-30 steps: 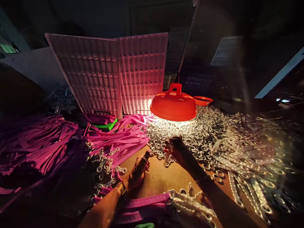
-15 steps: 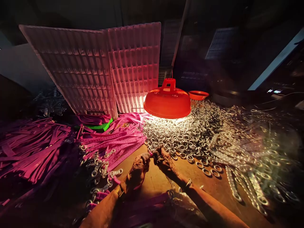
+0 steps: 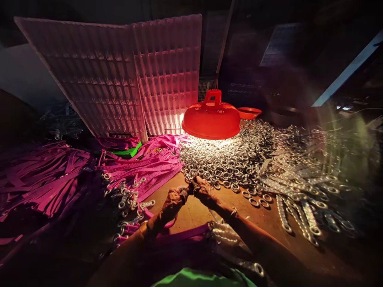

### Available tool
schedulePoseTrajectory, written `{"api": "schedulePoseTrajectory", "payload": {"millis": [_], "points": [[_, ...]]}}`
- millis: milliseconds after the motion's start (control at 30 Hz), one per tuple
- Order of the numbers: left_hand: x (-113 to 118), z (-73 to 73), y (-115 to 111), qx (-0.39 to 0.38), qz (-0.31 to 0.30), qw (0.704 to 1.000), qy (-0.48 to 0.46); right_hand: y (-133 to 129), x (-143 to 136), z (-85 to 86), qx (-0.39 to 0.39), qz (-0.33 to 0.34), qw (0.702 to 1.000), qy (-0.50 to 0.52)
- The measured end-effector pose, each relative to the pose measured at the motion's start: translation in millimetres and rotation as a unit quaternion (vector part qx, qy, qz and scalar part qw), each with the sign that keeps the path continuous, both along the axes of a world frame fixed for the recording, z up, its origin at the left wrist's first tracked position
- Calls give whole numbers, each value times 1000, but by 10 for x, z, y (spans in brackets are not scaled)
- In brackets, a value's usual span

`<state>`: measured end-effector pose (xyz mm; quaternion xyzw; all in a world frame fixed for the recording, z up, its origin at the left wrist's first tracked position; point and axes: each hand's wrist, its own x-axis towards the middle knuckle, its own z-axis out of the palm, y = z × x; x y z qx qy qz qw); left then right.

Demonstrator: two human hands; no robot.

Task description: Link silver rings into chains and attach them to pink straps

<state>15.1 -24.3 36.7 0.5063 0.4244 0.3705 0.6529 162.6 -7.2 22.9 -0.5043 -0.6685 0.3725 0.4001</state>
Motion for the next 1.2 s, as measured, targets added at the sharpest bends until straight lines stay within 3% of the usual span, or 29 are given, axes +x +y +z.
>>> {"api": "schedulePoseTrajectory", "payload": {"millis": [200, 300, 367, 500, 600, 733, 833, 967, 1067, 1200], "points": [[-152, 460, -83, -89, -28, 995, 43, -251, 2, 407, -51, 136, 989, -22], [-253, 683, -188, -116, -60, 989, 70, -576, 69, 518, 1, 179, 979, -95], [-304, 746, -309, -114, -101, 984, 93, -844, 126, 509, 41, 177, 975, -129], [-336, 636, -609, -116, -179, 971, 104, -1311, 184, 423, 54, 153, 968, -191], [-329, 472, -799, -172, -196, 965, 29, -1458, 140, 385, 21, 162, 958, -235], [-327, 336, -945, -152, -197, 968, -2, -1445, 65, 310, -69, 174, 967, -173], [-302, 331, -986, -132, -146, 980, -27, -1395, 48, 212, -133, 168, 973, -88], [-244, 369, -967, -162, -129, 976, -58, -1342, 38, 151, -133, 196, 970, -54], [-236, 316, -934, -183, -140, 971, -64, -1310, 18, 216, -134, 240, 960, -48], [-256, 144, -926, -166, -151, 974, -42, -1250, 4, 412, -114, 255, 950, -141]]}}
